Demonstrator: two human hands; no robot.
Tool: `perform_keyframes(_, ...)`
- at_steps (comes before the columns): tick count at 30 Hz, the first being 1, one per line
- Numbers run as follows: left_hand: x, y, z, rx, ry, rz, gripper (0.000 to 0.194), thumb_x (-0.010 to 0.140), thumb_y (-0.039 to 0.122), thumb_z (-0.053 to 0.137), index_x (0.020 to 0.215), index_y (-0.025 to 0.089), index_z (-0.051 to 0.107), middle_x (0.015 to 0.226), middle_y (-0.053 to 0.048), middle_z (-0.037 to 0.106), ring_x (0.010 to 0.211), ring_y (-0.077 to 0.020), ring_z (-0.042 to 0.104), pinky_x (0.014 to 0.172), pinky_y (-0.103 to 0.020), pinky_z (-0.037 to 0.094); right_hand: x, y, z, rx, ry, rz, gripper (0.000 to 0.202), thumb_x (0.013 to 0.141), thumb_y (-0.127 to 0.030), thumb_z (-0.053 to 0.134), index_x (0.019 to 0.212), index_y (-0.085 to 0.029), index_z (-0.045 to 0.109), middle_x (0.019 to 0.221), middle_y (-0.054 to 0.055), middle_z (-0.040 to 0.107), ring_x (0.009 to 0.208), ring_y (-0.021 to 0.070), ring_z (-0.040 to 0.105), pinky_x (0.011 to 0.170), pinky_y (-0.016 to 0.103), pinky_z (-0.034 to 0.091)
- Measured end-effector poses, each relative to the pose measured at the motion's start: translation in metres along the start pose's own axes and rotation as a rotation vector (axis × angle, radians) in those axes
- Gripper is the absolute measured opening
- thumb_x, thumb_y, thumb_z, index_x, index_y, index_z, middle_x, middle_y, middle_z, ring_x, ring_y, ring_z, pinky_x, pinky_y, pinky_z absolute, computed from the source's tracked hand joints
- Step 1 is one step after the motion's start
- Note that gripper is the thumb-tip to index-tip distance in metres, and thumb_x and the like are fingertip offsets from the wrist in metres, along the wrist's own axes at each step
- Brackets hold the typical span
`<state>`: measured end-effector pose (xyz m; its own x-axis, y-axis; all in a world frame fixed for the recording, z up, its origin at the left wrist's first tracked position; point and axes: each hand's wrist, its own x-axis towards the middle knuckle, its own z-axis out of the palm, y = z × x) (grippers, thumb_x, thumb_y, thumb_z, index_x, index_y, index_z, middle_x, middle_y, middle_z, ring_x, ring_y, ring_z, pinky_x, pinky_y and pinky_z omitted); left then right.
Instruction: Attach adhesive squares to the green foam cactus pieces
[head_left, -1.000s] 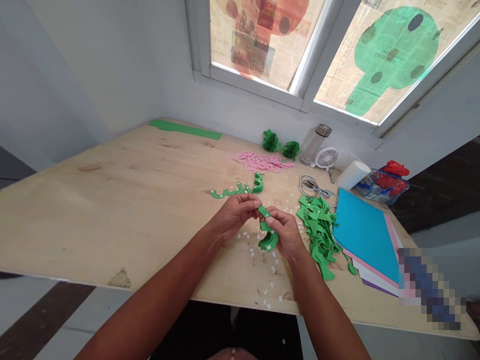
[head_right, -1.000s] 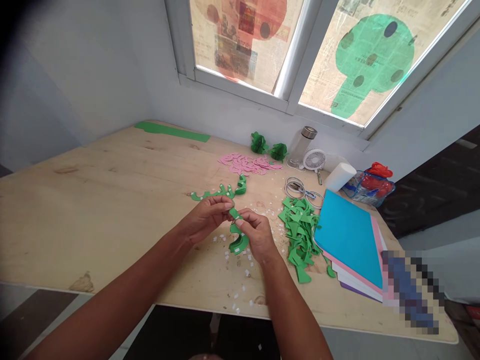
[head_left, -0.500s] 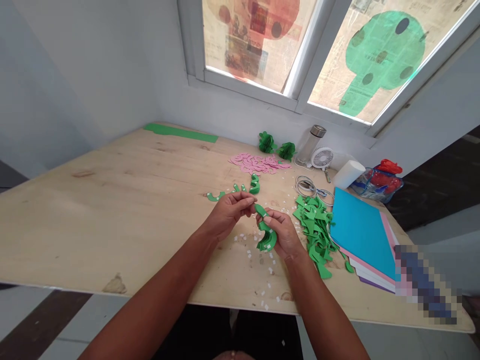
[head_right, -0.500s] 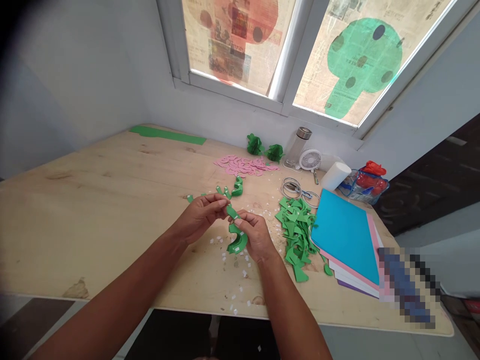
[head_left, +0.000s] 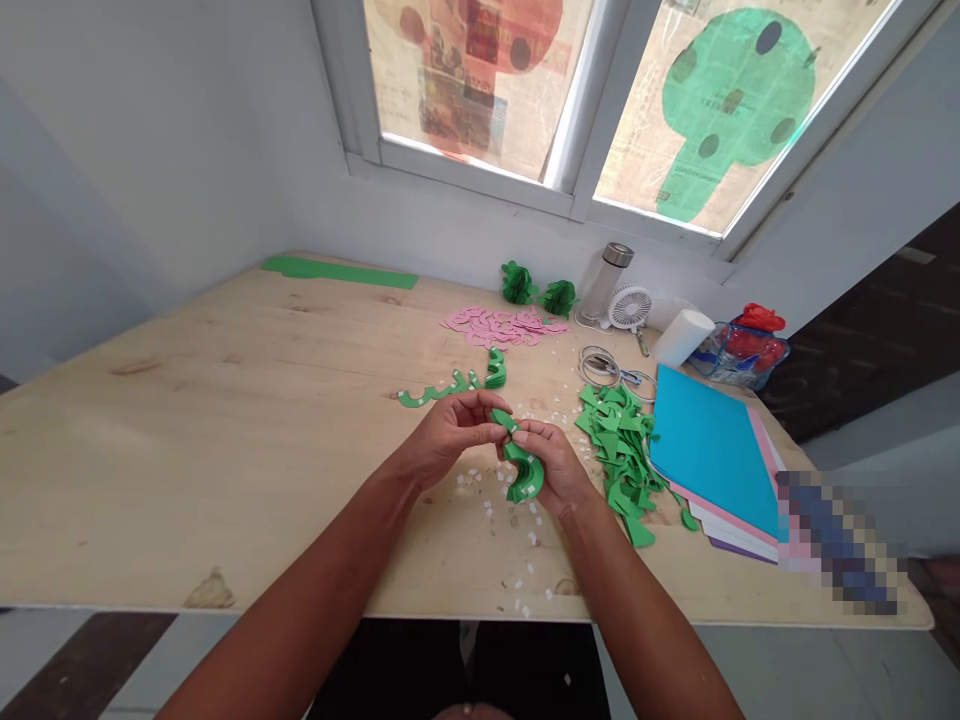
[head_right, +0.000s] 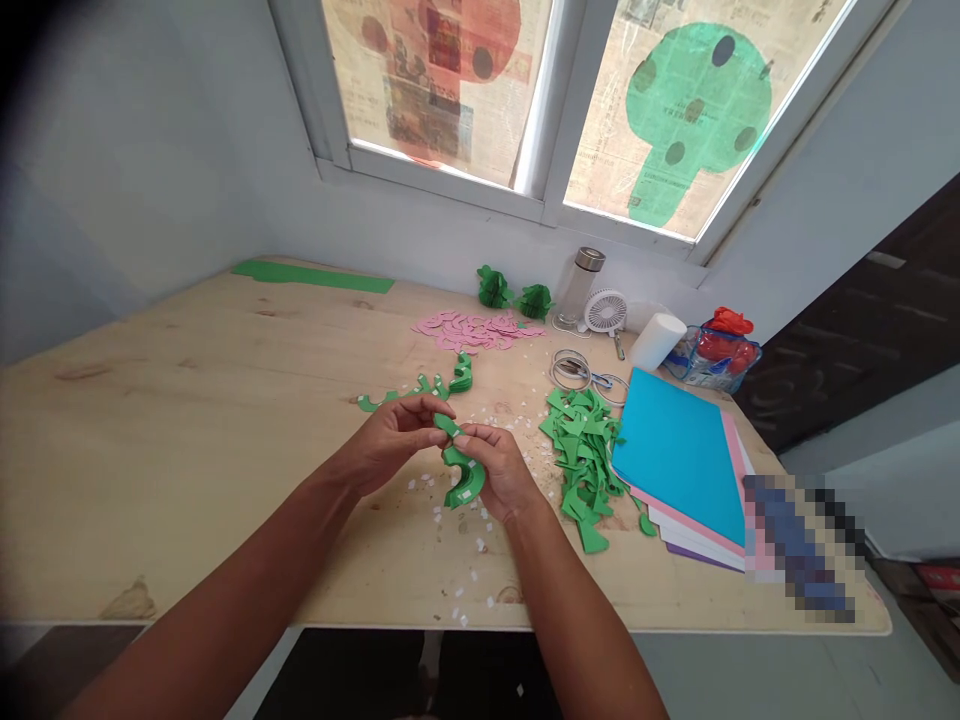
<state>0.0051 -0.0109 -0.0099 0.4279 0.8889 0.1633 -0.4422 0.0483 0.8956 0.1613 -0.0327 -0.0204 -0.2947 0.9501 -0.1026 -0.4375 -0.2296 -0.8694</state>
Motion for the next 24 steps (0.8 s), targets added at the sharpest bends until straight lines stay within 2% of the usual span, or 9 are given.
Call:
perform_keyframes(12, -0.0009, 0.0027, 0.0026, 0.079, 0.032, 0.026, 0.014, 0.068, 0.018, 0.077, 0.079, 0.016, 0.068, 0.062, 0.001, 0.065, 0.057, -0.0124, 0.063, 0.06, -0.024, 0.05, -0.0017, -0.0024, 0.0017, -0.005, -0.011, 0.01, 0.019, 0.063, -0.03, 0.076, 0.066, -0.012, 0.068, 0.06, 0.001, 0.063, 0.051, 0.0077, 0.05, 0.049, 0.019, 0.035)
perform_keyframes(24, -0.001, 0.0032, 0.0015, 0.093, 0.039, 0.016, 0.017, 0.067, 0.019, 0.078, 0.08, 0.015, 0.068, 0.065, 0.0, 0.066, 0.06, -0.0134, 0.063, 0.062, -0.026, 0.05, -0.0011, -0.0023, 0.0016, -0.005, 0.003, 0.016, 0.02, 0.062, -0.031, 0.077, 0.066, -0.014, 0.067, 0.06, -0.001, 0.062, 0.051, 0.008, 0.048, 0.049, 0.02, 0.034)
